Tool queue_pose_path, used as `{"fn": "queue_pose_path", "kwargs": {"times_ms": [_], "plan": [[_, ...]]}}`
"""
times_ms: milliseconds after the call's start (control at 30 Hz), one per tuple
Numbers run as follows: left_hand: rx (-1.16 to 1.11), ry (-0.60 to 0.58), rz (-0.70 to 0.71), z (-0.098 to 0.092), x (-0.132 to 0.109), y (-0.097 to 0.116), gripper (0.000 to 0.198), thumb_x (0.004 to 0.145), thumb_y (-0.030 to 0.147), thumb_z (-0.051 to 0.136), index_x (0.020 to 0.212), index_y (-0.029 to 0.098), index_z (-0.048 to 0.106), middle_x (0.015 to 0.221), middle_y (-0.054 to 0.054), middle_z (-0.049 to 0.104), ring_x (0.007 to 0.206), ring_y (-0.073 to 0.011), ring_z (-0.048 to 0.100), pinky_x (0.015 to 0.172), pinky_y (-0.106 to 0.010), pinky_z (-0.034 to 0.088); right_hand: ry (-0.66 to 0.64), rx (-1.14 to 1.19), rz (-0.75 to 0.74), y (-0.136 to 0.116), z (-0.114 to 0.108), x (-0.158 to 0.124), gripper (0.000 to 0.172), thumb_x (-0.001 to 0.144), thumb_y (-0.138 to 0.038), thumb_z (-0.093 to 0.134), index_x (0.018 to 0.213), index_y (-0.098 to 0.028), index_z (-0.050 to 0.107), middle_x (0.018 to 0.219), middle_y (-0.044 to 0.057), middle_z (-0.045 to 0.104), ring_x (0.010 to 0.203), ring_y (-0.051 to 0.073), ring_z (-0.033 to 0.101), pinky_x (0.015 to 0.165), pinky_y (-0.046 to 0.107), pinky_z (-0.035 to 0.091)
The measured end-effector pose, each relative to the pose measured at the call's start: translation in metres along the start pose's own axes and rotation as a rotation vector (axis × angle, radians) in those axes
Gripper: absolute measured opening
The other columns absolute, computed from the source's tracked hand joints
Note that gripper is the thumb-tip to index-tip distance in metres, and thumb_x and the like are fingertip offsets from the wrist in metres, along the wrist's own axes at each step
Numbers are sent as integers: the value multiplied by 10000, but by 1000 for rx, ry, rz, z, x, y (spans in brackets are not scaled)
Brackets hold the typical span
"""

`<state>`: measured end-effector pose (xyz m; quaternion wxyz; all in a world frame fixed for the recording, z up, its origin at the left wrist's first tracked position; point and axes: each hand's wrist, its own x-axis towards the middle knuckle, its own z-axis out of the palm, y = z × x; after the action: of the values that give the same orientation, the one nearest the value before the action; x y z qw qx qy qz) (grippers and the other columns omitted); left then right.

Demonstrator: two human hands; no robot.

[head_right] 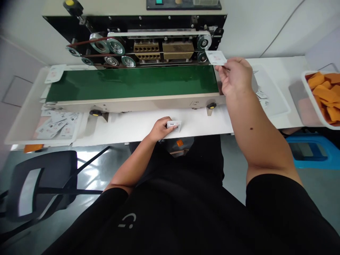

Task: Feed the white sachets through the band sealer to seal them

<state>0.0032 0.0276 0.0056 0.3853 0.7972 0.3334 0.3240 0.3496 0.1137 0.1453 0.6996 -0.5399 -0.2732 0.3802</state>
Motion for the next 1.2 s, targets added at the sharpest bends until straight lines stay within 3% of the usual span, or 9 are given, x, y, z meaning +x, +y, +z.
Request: {"fn": "queue_pose_path", "kwargs": {"times_ms": [167,500,600,667,800,900,1000,1100,1200], "plan": [[-15,-7,8,-1,0,1,338,957,439,707,768,198,563,766,2,575,676,-135,507,630,-274,380,128,-28,86,-12,0,-9,206,963,32,548,1031,-160,517,977,47,662,930,142,775,701,179,601],[-26,-3,-6,1,2,-1,351,952,460,716,766,198,575,756,-2,557,680,-142,500,630,-282,368,11,-117,184,-11,55,-17,233,991,65,506,983,-168,496,854,10,597,796,84,722,736,197,610],[-29,5,-9,0,2,-1,349,951,470,714,774,198,588,761,-5,568,682,-145,507,634,-283,372,-37,-111,208,-15,59,-33,224,985,52,537,1007,-169,512,883,9,606,815,80,714,722,184,596],[-41,19,-14,0,2,-1,351,944,479,722,778,197,596,762,-9,579,691,-149,520,640,-285,381,-54,-92,101,-10,53,-56,199,985,-52,644,1045,-200,524,963,7,628,814,71,689,705,196,600],[-132,104,-109,1,1,1,412,908,523,754,745,193,571,730,0,566,674,-141,521,618,-272,380,-178,-181,-182,31,25,-128,231,965,-324,707,1135,-271,560,1184,4,636,741,76,647,627,254,578],[-279,175,-251,2,0,2,442,881,579,768,790,190,580,735,6,596,656,-132,545,593,-253,398,-415,-371,-22,81,6,-181,375,905,-370,734,1248,-283,609,1159,34,654,742,112,643,632,282,562],[-369,192,-304,2,-1,2,449,862,596,786,854,183,610,764,6,636,666,-127,573,601,-244,429,-554,-436,178,124,-2,-214,480,880,-403,755,1324,-274,628,1150,54,679,773,133,649,639,283,552],[-386,172,-290,4,-2,1,454,845,588,813,852,181,612,742,15,622,649,-114,557,587,-234,413,-585,-412,272,143,-2,-226,370,902,-444,732,1198,-229,679,990,44,710,707,126,629,628,275,534],[-463,138,-246,5,-2,0,449,849,586,816,908,186,622,776,6,643,674,-116,583,619,-237,445,-518,-355,310,143,0,-227,322,875,-480,757,1008,-197,678,859,35,710,636,113,596,599,267,519]]}}
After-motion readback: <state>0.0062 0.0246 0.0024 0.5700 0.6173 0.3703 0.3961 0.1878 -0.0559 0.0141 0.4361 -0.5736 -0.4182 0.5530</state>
